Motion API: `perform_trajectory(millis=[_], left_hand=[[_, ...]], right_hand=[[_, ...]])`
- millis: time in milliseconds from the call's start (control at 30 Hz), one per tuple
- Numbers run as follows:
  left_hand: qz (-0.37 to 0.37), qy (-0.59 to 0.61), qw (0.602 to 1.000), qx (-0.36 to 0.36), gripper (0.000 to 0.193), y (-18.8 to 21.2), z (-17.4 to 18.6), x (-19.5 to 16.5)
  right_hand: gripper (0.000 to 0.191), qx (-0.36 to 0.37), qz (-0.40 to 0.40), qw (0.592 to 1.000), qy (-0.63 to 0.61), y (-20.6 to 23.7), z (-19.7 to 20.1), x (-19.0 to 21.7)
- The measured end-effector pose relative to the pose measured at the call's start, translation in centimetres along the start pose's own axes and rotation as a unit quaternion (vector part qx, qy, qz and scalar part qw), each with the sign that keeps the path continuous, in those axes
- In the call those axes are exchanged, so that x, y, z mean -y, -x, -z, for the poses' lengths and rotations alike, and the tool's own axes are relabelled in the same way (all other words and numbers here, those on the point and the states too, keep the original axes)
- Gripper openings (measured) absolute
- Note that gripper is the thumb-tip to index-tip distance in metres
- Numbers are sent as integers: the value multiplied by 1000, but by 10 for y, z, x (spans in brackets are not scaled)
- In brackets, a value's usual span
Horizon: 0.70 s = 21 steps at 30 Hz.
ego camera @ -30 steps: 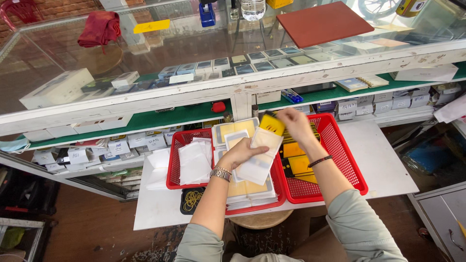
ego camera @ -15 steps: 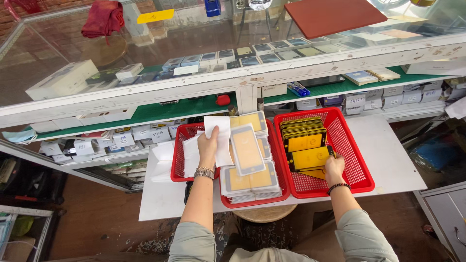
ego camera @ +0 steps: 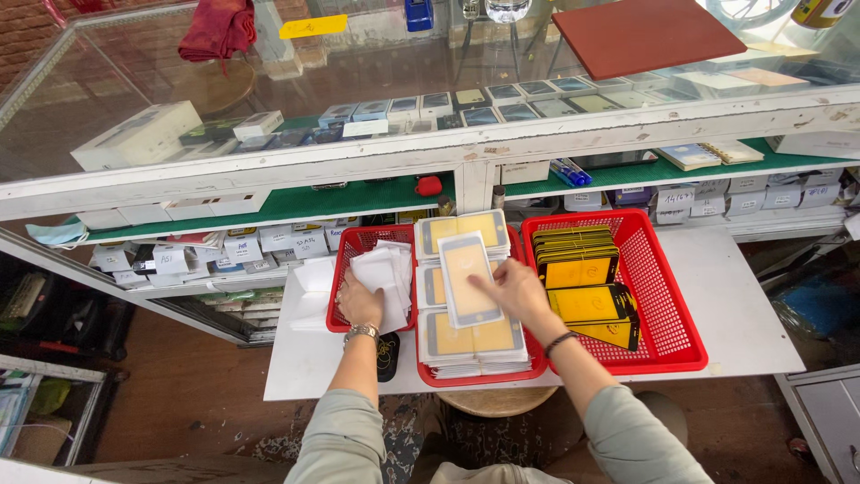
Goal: The person sorts phone screen protectors from a red basket, peeling yellow backing film off some units and stacking the protectors in a clear tray, placing yellow-film units into a separate basket, and finally pressing a stack of white paper sheets on top of the stacked protectors.
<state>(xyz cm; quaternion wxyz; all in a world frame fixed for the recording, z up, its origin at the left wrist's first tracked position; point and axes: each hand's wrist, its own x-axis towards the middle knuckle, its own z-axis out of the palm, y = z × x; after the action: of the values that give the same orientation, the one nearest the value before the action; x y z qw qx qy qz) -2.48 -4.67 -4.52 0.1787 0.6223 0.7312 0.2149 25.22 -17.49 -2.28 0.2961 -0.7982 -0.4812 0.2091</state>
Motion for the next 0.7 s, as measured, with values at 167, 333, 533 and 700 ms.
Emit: perform_trajectory(millis=[167,333,533,700], left_hand=[[-85,12,991,-99,100,10,-10,-23],[-119,316,941,-14,77,17,-27,-79],[-42,643,666,376,44,21,-35,-146],[-30,654,658,372,36,30,-34,-155]], right_hand=[[56,46,-6,997,-58,-8,-3,4],[39,11,-24,976,-216,-21,20,-1],[36,156,31,885,-437,-2,32,18],[36,194,-1,891,-411,10,36,9]])
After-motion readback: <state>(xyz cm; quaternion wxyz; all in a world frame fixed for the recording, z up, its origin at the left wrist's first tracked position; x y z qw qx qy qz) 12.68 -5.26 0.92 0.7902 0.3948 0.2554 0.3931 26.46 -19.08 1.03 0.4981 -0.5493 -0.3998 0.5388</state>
